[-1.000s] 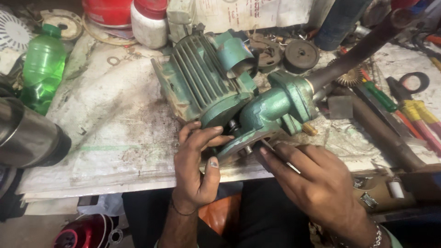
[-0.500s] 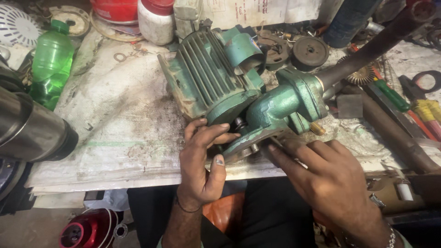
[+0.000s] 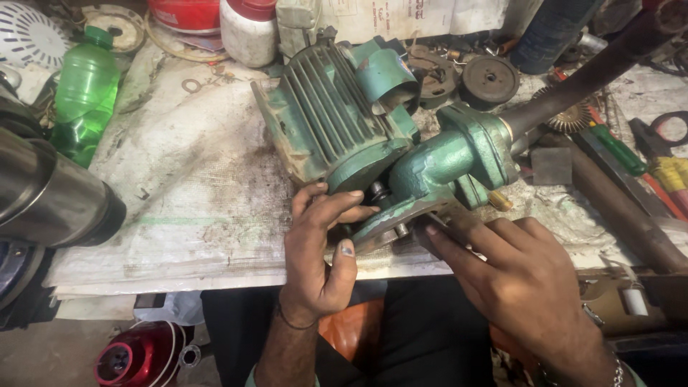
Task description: The person works on a green electric motor and pump assembly on a cluttered workbench, threading and tightening bolts into the pump flange by hand. They hold the flange steady with one hand while turning fasteners with the other, occasionally picking up a small block-shaped tool to tap or tighten a bolt, and continue fastening around the flange.
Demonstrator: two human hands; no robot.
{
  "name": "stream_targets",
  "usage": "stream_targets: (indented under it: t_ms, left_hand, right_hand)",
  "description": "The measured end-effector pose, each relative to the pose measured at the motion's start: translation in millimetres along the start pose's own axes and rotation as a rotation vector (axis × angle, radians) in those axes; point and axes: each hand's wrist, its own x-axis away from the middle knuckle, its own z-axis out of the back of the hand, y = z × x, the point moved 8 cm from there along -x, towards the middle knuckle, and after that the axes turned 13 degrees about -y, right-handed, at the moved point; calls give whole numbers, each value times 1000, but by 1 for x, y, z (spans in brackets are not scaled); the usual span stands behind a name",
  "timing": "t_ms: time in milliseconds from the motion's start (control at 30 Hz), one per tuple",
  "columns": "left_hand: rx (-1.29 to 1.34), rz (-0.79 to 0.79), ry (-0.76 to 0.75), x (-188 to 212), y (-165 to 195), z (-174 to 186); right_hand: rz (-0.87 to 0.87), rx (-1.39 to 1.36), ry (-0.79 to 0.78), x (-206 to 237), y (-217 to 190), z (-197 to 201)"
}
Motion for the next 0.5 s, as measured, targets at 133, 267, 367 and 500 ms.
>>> stream_targets:
  t_ms: [133,267,367,500]
  left_hand:
    - [2,-12,-3,0,-1,-1]
    - [-8,-15,1,0,-1,-1]
    - [-9,-24,-4,0,0,-1]
    - [-11,-15,-3,0,1,-1]
  right_hand:
    - [-8,-40,49,0,1,4]
    - [-27,5,-7,-1,2,-3]
    - [-1,-18,69,1,1,1]
    - [-10,19,-2,1,3,-7]
